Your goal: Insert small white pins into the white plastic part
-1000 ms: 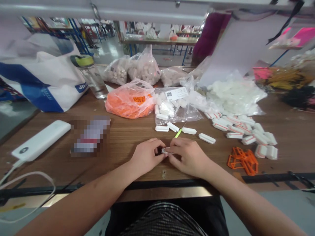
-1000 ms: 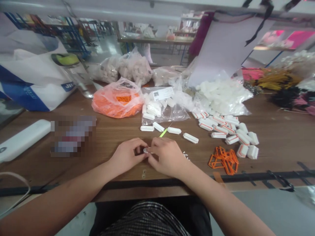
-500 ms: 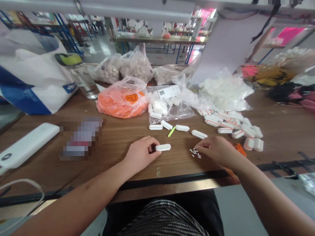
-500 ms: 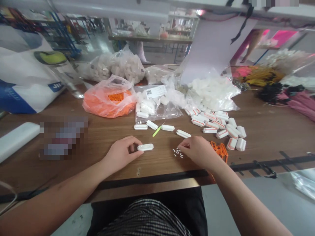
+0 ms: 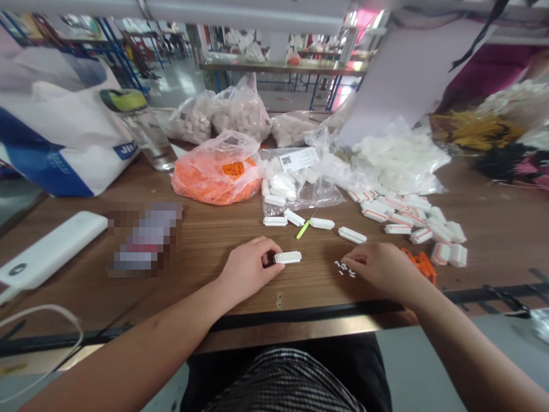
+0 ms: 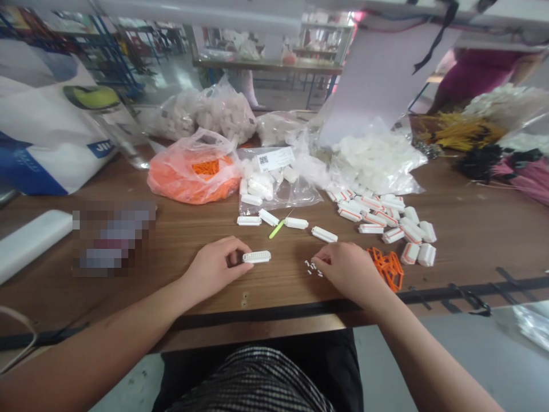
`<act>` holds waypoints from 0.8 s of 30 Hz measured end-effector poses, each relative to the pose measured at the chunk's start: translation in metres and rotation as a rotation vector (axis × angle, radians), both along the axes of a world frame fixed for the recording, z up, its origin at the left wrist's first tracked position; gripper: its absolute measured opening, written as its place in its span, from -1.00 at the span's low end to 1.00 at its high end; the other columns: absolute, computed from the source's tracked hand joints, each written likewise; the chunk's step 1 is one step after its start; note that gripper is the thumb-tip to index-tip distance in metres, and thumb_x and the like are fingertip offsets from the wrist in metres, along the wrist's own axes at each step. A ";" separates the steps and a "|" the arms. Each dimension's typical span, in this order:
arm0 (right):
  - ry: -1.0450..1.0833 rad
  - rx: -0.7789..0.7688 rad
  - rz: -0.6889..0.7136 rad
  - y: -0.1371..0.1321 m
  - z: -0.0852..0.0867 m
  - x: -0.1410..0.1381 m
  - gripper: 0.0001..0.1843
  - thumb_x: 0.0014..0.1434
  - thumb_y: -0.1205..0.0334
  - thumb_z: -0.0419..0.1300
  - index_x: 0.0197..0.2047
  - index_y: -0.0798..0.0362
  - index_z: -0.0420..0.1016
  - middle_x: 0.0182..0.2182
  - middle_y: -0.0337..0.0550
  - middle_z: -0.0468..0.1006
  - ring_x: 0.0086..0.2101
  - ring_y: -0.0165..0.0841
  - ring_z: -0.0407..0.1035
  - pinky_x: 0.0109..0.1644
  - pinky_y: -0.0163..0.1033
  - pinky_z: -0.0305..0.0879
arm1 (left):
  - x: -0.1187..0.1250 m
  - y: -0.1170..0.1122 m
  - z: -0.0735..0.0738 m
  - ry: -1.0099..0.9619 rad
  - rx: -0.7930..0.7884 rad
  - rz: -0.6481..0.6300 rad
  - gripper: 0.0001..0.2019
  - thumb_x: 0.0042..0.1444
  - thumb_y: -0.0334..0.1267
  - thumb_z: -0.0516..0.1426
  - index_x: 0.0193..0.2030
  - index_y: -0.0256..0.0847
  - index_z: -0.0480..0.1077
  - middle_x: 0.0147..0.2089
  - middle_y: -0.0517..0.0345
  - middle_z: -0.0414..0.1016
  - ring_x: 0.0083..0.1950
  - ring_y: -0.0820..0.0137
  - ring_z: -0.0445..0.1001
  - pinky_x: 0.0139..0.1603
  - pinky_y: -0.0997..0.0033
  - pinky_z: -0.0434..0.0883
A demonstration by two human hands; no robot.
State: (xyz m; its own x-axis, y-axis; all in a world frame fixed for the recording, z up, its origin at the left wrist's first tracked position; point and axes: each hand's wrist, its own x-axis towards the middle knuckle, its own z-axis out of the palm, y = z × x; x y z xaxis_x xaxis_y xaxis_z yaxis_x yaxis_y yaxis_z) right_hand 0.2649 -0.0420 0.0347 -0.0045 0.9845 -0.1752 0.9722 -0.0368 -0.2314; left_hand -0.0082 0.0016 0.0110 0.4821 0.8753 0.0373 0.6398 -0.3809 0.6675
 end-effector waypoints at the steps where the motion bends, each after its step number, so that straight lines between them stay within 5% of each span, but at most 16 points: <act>1: -0.029 -0.011 -0.005 0.000 0.001 -0.002 -0.68 0.14 0.12 0.08 -0.53 -0.04 0.59 -0.52 -0.19 0.61 -0.44 -0.28 0.46 -0.43 -0.27 0.04 | 0.000 0.000 0.000 0.000 0.001 0.003 -0.90 0.04 -0.33 0.26 -0.28 -0.13 0.47 -0.39 0.30 0.37 -0.39 0.46 0.36 -0.31 0.42 0.26; 5: -0.019 -0.034 -0.053 0.002 -0.001 -0.003 -0.72 0.11 0.14 0.10 -0.51 -0.03 0.58 -0.52 -0.19 0.61 -0.44 -0.26 0.46 -0.43 -0.26 0.07 | 0.000 -0.001 -0.001 -0.007 0.001 0.012 -0.90 0.04 -0.32 0.25 -0.27 -0.12 0.47 -0.38 0.30 0.39 -0.38 0.46 0.37 -0.30 0.42 0.27; 13: 0.360 0.057 -0.124 0.005 -0.005 -0.005 -0.82 0.01 0.15 0.21 -0.50 0.02 0.57 -0.62 -0.23 0.54 -0.56 -0.37 0.38 -0.48 -0.30 0.19 | 0.001 -0.001 0.000 0.012 -0.023 0.023 -0.88 0.03 -0.31 0.26 -0.26 -0.11 0.48 -0.37 0.30 0.40 -0.38 0.46 0.37 -0.29 0.42 0.28; 17: 0.598 0.103 0.082 0.011 0.010 -0.043 -0.84 0.06 0.17 0.21 -0.47 0.04 0.56 -0.54 -0.23 0.56 -0.50 -0.41 0.37 -0.42 -0.32 0.25 | 0.002 -0.002 0.001 -0.001 -0.030 0.039 -0.89 0.01 -0.32 0.26 -0.28 -0.11 0.48 -0.38 0.30 0.40 -0.39 0.46 0.37 -0.31 0.42 0.28; 24: 0.576 0.079 0.323 0.034 0.007 -0.090 -0.90 0.04 0.35 0.22 -0.49 0.08 0.53 -0.56 -0.26 0.49 -0.54 -0.48 0.29 -0.43 -0.33 0.18 | 0.001 -0.002 0.000 0.006 -0.019 0.022 -0.92 0.04 -0.29 0.26 -0.30 -0.14 0.46 -0.39 0.29 0.39 -0.37 0.43 0.38 -0.34 0.41 0.26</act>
State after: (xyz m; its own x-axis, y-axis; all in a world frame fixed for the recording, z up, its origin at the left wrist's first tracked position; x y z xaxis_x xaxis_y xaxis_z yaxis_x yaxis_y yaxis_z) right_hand 0.1747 -0.0078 0.0414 -0.3725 0.9279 0.0163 0.6517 0.2740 -0.7072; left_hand -0.0071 -0.0001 0.0106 0.4633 0.8860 0.0179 0.6515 -0.3542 0.6709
